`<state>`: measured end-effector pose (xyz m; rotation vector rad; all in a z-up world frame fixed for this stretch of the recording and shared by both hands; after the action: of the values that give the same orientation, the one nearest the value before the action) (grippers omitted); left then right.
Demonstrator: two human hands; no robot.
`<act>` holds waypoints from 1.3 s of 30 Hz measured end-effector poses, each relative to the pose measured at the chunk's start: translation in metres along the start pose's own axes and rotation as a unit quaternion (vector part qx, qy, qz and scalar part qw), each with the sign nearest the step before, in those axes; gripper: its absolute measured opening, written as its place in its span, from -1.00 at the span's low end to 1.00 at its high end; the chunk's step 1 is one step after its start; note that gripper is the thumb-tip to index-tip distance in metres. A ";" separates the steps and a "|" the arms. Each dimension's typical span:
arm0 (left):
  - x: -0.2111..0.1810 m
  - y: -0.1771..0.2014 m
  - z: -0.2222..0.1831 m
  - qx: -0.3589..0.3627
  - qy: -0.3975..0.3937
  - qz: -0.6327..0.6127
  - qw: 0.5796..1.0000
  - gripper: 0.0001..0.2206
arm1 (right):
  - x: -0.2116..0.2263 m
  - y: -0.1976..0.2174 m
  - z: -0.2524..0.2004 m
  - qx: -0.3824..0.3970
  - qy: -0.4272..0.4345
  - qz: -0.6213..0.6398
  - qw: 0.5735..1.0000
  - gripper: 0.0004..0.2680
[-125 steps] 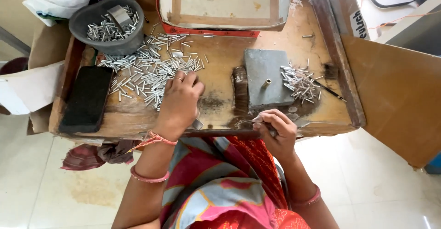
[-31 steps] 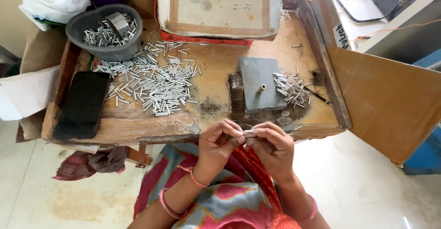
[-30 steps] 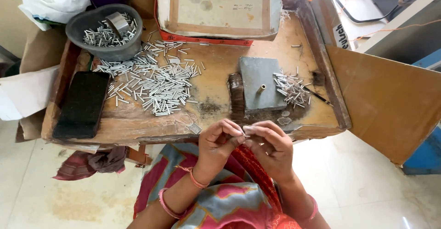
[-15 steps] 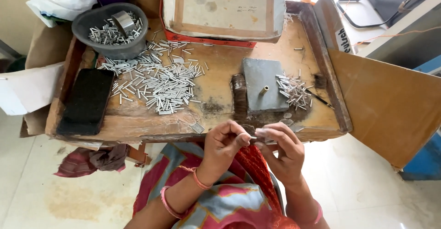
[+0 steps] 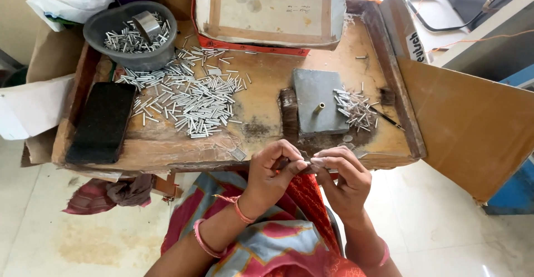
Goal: Assembling small metal pins with plastic or rubber caps by hand at a workbench.
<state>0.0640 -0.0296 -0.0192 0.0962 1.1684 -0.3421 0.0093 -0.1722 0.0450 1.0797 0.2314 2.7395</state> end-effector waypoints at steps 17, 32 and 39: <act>-0.015 0.021 -0.002 -0.072 -0.065 0.103 0.990 -0.87 | -0.050 -0.002 -0.023 -0.003 -0.140 0.269 0.953 -0.89; -0.017 0.014 -0.005 -0.054 -0.065 0.071 0.994 -0.89 | -0.058 -0.015 -0.031 -0.028 -0.216 0.246 0.945 -0.66; -0.064 0.007 -0.009 -0.047 -0.210 0.226 0.950 -0.83 | -0.038 -0.015 -0.015 0.013 -0.181 0.254 0.950 -0.92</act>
<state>0.0363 -0.0068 0.0346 0.1930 0.7084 0.1002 0.0283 -0.1679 0.0058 1.8388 -0.0802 2.8750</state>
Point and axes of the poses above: each hand's wrist, its own z-axis towards the middle knuckle, its own y-axis out of the back of the hand, x = y × z, the point moved 9 cm from there along z, towards the middle knuckle, and after that the axes turned 15 degrees about z, right-handed, at the moved point
